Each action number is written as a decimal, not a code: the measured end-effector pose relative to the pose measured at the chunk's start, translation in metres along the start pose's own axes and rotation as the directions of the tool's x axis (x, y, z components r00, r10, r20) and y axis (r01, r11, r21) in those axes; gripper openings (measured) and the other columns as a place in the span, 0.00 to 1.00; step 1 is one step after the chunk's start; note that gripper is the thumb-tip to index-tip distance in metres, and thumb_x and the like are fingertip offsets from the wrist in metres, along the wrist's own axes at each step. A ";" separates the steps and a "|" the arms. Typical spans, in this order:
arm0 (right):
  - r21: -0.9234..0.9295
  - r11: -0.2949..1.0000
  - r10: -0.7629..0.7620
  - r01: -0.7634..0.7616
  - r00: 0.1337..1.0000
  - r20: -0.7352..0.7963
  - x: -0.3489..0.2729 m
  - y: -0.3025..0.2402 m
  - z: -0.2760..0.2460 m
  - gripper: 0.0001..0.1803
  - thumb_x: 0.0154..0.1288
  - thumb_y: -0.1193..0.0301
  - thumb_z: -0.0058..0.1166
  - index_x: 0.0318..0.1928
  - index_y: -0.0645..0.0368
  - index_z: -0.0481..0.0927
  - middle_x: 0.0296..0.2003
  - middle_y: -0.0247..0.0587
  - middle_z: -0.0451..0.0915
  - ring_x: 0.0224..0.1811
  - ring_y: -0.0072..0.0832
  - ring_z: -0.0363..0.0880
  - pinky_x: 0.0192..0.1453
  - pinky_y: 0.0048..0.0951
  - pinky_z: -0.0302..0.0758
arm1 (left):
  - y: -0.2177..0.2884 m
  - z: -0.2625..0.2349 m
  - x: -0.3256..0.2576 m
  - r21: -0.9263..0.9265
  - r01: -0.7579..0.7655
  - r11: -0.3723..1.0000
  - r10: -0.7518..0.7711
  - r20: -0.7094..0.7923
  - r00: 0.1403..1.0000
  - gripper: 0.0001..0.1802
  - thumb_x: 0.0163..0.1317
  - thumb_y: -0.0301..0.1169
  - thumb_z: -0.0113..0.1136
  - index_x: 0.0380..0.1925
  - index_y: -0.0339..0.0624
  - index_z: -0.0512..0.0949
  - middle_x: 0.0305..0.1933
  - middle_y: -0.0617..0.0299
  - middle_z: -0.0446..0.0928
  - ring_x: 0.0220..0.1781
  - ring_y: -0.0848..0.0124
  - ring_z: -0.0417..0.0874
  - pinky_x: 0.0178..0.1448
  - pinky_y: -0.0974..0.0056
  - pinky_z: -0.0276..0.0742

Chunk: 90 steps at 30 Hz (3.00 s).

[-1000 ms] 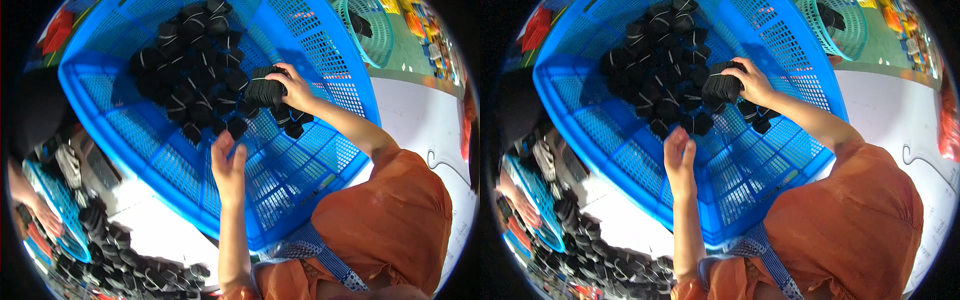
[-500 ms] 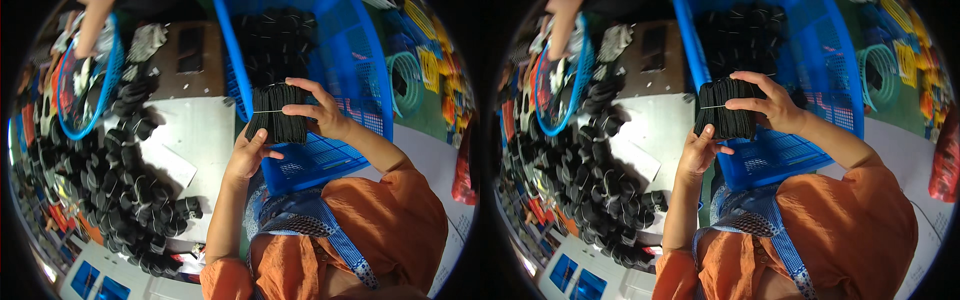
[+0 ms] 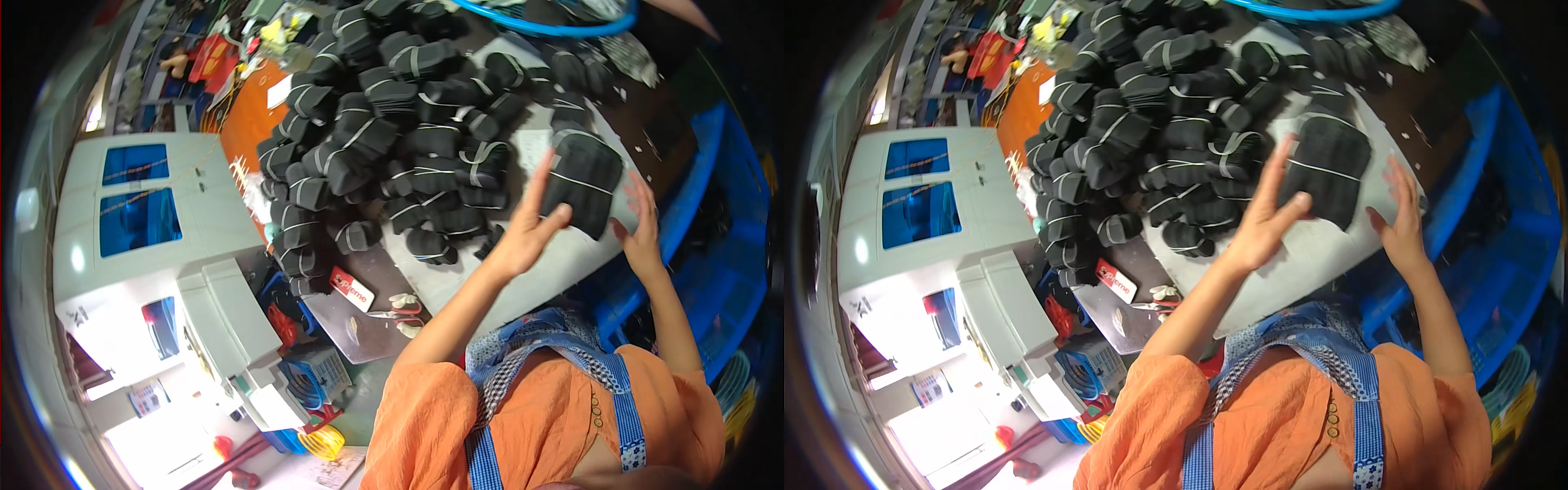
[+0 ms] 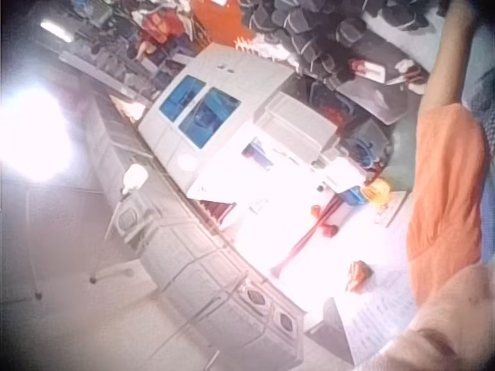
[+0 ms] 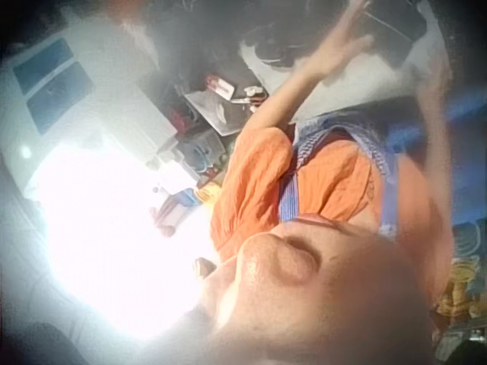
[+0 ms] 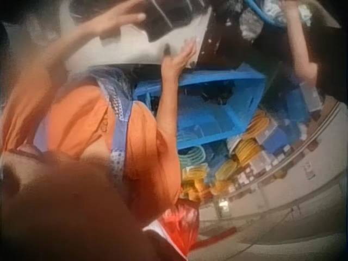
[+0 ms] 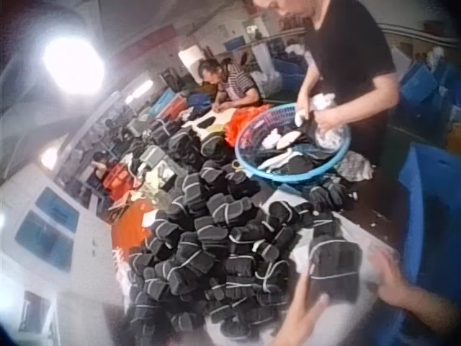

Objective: The person takes bundles of black fabric shoe components from a crate, secures stacks of pieces with rubber bands by hand, and organizes the bundles on the table.

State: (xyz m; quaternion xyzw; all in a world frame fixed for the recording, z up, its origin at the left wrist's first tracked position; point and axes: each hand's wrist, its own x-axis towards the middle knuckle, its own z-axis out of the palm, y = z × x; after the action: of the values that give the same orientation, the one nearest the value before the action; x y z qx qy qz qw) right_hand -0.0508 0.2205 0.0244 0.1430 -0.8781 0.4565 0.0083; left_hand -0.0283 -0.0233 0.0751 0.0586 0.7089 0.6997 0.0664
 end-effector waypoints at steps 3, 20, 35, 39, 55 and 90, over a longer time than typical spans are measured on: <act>-0.068 0.963 0.268 -0.260 0.949 0.165 -0.015 0.044 0.035 0.41 0.52 0.81 0.59 0.67 0.54 0.59 0.57 0.46 0.66 0.50 0.37 0.75 0.55 0.37 0.73 | 0.022 -0.091 -0.013 0.020 0.015 1.000 -0.009 -0.287 0.958 0.40 0.64 0.30 0.53 0.72 0.41 0.46 0.76 0.49 0.42 0.77 0.57 0.43 0.76 0.59 0.40; -0.423 0.869 0.329 -0.258 0.939 0.104 -0.035 0.039 0.089 0.37 0.47 0.81 0.58 0.61 0.57 0.64 0.58 0.44 0.61 0.59 0.47 0.66 0.59 0.41 0.70 | -0.015 -0.412 0.037 0.471 0.882 0.002 0.047 -0.881 0.471 0.45 0.59 0.47 0.58 0.72 0.64 0.44 0.57 0.39 0.66 0.57 0.44 0.72 0.59 0.47 0.70; 0.306 0.932 0.278 -0.193 0.923 -0.265 -0.067 0.038 -0.024 0.16 0.59 0.78 0.54 0.49 0.55 0.74 0.40 0.39 0.77 0.31 0.29 0.81 0.38 0.29 0.77 | -0.003 0.052 0.055 0.754 -0.447 0.481 0.269 0.359 0.894 0.23 0.58 0.21 0.57 0.56 0.31 0.70 0.57 0.44 0.71 0.57 0.49 0.73 0.62 0.53 0.68; 0.365 0.833 0.552 -0.415 0.655 -0.516 -0.136 0.101 -0.072 0.10 0.60 0.81 0.53 0.42 0.58 0.78 0.31 0.36 0.78 0.29 0.21 0.77 0.33 0.22 0.72 | -0.048 0.207 0.055 0.559 -0.437 0.705 0.081 0.548 0.832 0.30 0.55 0.20 0.60 0.61 0.40 0.68 0.63 0.44 0.63 0.63 0.48 0.68 0.64 0.53 0.65; -0.106 0.131 0.927 -0.986 0.160 -0.340 -0.224 0.520 -0.093 0.53 0.48 0.52 0.66 0.69 0.58 0.53 0.62 0.62 0.62 0.62 0.55 0.65 0.63 0.45 0.68 | -0.109 0.293 0.048 0.757 -0.271 0.595 -0.112 0.412 0.904 0.33 0.57 0.23 0.59 0.63 0.31 0.60 0.63 0.39 0.64 0.57 0.43 0.65 0.58 0.46 0.64; 0.231 0.775 0.607 -0.588 0.795 -0.010 -0.217 0.223 -0.153 0.30 0.37 0.74 0.70 0.47 0.55 0.77 0.47 0.39 0.75 0.54 0.35 0.74 0.58 0.34 0.70 | -0.118 0.281 0.046 0.624 -0.423 0.657 0.222 0.376 0.899 0.34 0.56 0.21 0.60 0.64 0.37 0.62 0.65 0.38 0.54 0.67 0.46 0.60 0.68 0.50 0.59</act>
State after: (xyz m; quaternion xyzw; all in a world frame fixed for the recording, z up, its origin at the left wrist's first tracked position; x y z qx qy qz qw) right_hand 0.0819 0.5169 -0.0959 -0.1625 -0.8218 0.5337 -0.1157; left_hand -0.0226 0.2593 -0.0463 0.2988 0.8800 0.3691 0.0079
